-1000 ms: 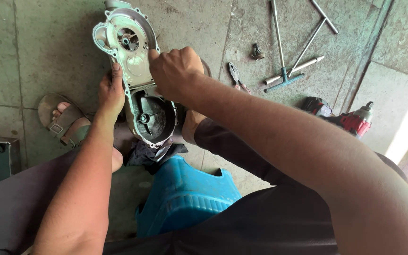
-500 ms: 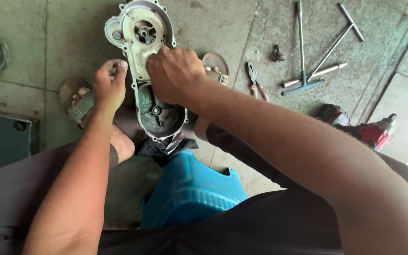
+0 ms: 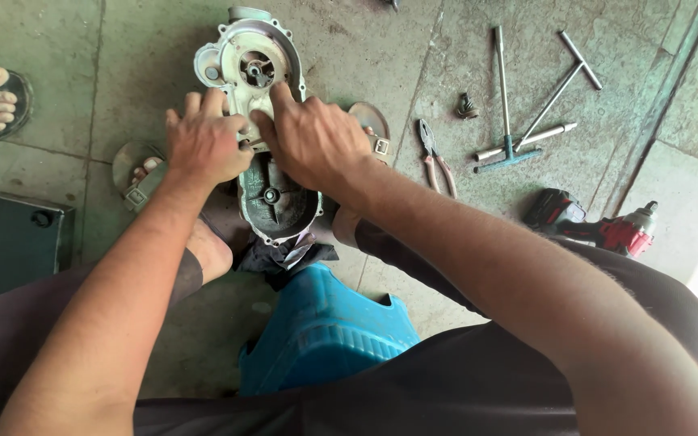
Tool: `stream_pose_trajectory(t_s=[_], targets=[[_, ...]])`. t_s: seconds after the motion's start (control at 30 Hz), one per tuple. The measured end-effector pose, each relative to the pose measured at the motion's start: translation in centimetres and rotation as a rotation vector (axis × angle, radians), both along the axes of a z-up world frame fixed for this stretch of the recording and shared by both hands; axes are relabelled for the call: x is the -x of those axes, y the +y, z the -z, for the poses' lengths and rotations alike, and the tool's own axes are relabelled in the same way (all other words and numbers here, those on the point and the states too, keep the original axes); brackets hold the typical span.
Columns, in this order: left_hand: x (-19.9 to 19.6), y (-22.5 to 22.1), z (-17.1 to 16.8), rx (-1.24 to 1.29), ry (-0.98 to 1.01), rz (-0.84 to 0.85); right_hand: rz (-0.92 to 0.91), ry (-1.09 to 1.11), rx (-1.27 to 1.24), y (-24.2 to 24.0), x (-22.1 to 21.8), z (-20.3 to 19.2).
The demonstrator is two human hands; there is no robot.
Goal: Dismantling and cleaning a motorcycle engine housing using various hand tools.
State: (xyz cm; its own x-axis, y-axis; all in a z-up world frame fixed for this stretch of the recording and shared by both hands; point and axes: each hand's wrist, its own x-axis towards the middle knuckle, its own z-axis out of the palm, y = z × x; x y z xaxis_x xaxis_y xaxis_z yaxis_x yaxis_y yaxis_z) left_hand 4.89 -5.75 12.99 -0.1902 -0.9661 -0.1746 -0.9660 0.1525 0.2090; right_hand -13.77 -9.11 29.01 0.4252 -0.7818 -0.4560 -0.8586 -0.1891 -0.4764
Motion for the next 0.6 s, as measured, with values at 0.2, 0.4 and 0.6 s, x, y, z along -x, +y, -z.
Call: stream_pose_trajectory(t_s=[0.2,0.4,0.6], targets=[[0.3,-0.2,4.5,-0.186,-0.051,-0.075,-0.262,-0.013,0.130,-0.2,1.3,5.2],[-0.3,-1.9,5.6,-0.300,-0.044,-0.009,-0.131,-0.174,0.155,-0.3,0.9,3.1],[1.0,-4.0,1.3,-0.569,-0.141,-0.008,-0.272,0.198,-0.047,-0.2,1.7,5.2]])
